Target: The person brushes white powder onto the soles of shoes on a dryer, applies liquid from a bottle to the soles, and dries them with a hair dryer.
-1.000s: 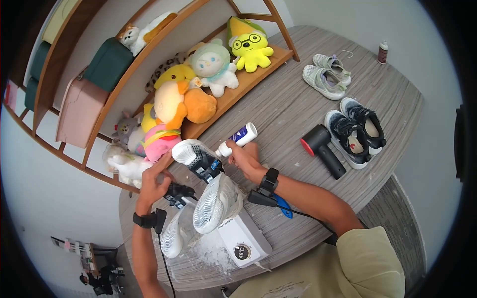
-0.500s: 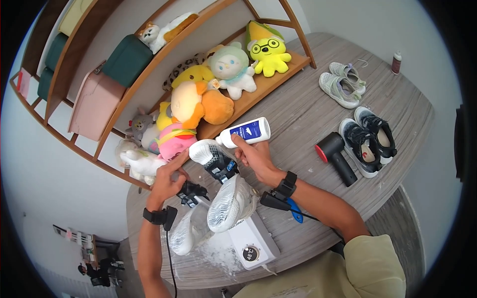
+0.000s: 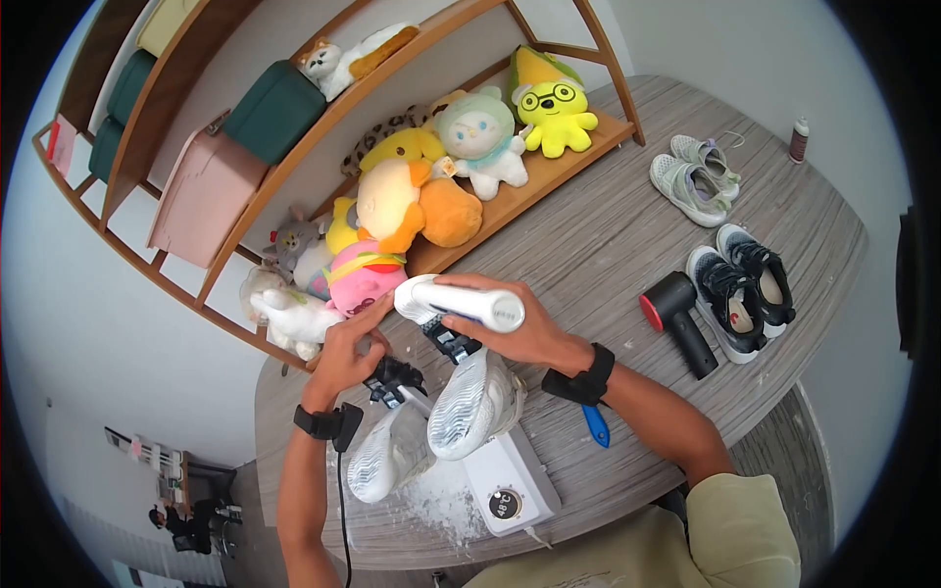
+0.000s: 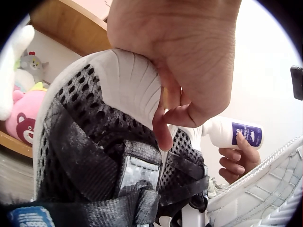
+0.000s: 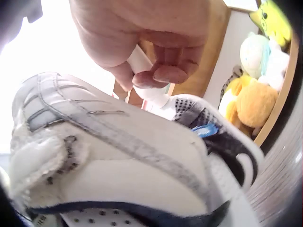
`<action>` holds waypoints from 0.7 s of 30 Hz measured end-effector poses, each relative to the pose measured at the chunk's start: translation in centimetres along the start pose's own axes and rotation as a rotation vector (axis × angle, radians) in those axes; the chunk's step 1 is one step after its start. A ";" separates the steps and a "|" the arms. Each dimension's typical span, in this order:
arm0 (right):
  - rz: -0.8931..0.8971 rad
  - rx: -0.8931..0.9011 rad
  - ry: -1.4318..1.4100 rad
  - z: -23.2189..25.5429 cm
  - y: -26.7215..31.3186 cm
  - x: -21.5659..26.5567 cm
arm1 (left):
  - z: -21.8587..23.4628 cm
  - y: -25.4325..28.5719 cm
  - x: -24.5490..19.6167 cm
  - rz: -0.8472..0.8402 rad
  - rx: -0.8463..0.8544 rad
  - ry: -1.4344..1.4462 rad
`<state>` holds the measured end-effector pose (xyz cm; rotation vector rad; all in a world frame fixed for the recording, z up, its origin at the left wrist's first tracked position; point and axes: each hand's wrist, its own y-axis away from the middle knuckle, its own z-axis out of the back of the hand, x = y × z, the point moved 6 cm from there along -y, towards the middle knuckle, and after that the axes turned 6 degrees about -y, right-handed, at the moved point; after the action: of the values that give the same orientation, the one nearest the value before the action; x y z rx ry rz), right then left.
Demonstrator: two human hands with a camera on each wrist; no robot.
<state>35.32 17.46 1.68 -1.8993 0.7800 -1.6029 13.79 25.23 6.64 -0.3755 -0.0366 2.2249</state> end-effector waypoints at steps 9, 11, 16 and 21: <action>0.092 0.367 0.490 0.5 0.1 2.6 | 0.0 0.0 -0.1 0.002 -0.008 -0.038; 0.092 0.339 0.499 0.5 0.1 2.7 | 0.0 0.0 0.1 0.000 -0.008 -0.034; 0.155 0.257 0.450 0.5 0.0 2.1 | -0.1 0.0 0.3 0.002 -0.010 -0.019; 0.082 0.371 0.474 0.1 0.2 2.2 | -0.1 0.0 0.1 0.011 -0.010 -0.022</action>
<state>35.71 15.81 3.02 -1.2304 0.6703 -2.0122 13.77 25.32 6.57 -0.3578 -0.0579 2.2406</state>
